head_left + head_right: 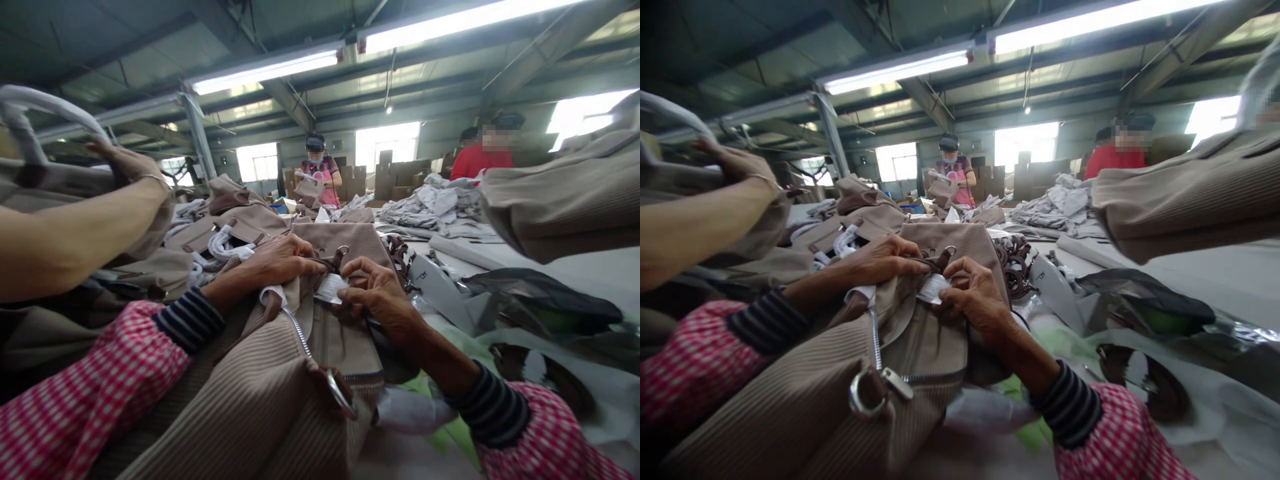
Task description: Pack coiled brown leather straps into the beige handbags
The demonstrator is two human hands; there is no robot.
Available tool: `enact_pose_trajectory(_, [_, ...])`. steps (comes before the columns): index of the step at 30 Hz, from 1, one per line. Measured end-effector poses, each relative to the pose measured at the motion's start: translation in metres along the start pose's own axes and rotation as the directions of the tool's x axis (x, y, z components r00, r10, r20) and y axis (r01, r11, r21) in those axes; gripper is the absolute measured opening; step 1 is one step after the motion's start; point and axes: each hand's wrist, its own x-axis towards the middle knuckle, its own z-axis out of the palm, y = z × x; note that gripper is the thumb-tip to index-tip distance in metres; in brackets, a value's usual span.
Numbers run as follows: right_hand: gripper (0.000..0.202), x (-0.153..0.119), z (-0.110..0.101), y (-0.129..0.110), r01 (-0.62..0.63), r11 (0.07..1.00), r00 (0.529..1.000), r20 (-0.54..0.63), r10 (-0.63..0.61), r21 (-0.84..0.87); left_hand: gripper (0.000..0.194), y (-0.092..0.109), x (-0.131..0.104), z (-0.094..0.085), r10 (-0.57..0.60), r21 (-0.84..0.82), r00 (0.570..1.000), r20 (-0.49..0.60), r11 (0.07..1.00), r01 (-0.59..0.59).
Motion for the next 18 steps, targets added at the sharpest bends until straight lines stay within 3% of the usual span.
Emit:
enact_pose_trajectory(11, [0.034, 0.002, -0.002, 0.005, 0.037, 0.997, 0.999, 0.034, -0.035, -0.072, 0.039, 0.0, 0.0, -0.001, 0.008, -0.005, 1.0, 0.005, 1.0, -0.008])
enact_pose_trajectory(18, [0.022, -0.013, 0.001, 0.007, 0.242, 0.918, 0.97, 0.073, -0.23, -0.313, 0.036, 0.006, -0.008, 0.0, 0.052, 0.1, 0.998, -0.027, 0.994, -0.049])
